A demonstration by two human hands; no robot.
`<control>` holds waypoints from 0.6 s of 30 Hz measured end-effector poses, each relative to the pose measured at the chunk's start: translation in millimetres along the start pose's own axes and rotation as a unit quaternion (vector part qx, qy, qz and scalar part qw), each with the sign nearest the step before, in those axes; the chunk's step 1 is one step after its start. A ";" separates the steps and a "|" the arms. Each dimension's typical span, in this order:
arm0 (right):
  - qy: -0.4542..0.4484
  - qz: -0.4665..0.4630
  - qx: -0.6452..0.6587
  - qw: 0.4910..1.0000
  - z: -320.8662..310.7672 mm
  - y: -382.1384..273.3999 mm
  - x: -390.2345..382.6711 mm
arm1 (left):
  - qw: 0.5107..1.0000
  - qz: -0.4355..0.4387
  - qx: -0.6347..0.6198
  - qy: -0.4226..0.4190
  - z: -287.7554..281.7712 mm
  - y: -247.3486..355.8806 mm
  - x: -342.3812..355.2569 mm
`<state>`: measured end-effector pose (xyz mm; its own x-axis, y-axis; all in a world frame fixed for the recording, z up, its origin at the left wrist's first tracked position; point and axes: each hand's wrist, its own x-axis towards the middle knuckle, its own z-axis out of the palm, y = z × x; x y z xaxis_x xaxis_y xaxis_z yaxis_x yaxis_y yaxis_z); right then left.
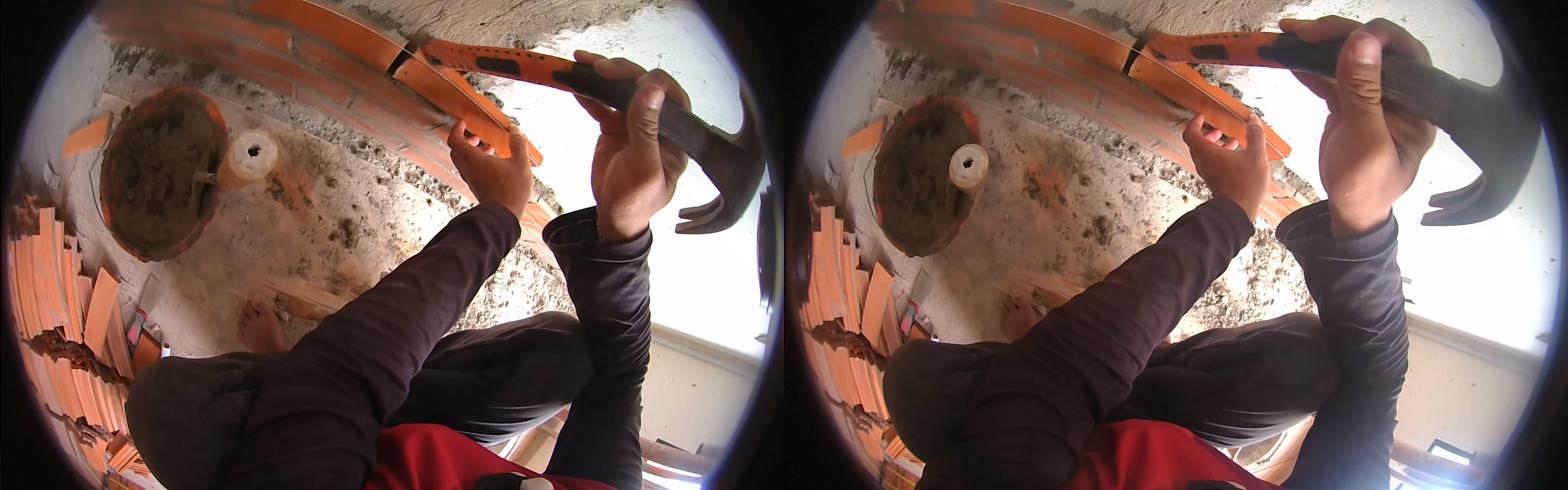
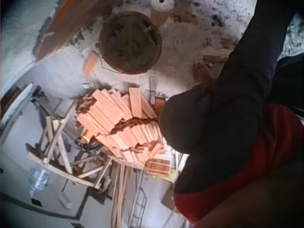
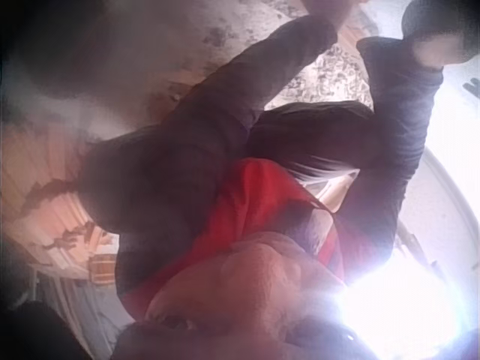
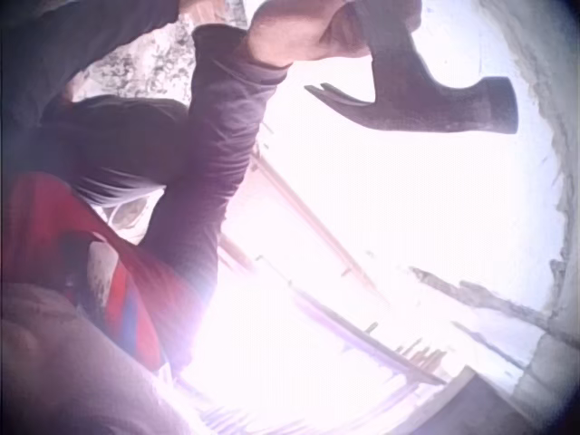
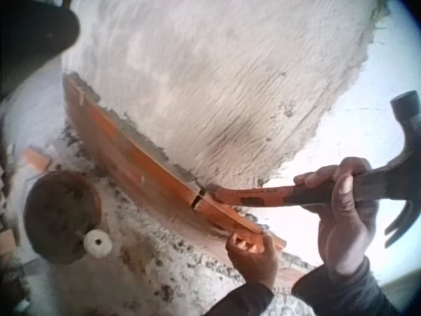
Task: The person applies mortar to the edge of a wall using a trowel, applies mortar to individual decorative tiles, and positions them against the wall, using a hammer to tap them into place.
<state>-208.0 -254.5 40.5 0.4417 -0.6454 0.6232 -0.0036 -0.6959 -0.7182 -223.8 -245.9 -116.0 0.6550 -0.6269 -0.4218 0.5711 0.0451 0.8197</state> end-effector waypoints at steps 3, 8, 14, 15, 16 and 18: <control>0.003 -0.028 -0.021 0.999 -24.2 -15.1 1.4 | 0.999 -0.001 0.016 -0.028 -5.5 4.2 -4.5; 0.007 -0.016 -0.088 0.996 -76.3 -47.0 -5.8 | 0.998 0.015 -0.047 0.035 -27.3 32.3 35.3; 0.044 0.031 -0.115 0.992 -94.0 -42.9 -27.0 | 0.998 0.017 -0.058 0.009 -30.0 39.6 57.2; 0.044 0.027 -0.113 0.992 -95.6 -41.3 -28.8 | 0.998 0.020 -0.052 0.013 -30.2 37.9 57.3; 0.050 0.024 -0.115 0.992 -96.7 -40.2 -29.8 | 0.999 0.023 -0.047 0.017 -29.4 37.3 57.2; 0.060 0.019 -0.119 0.991 -97.0 -38.3 -31.3 | 0.999 0.021 -0.034 0.018 -27.6 37.3 58.1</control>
<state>-308.7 -238.2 78.5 0.3271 -0.6953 0.6400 -0.2363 -0.7159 -0.6570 -150.8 -259.2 -120.7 0.6955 -0.5952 -0.4024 0.5745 0.1243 0.8090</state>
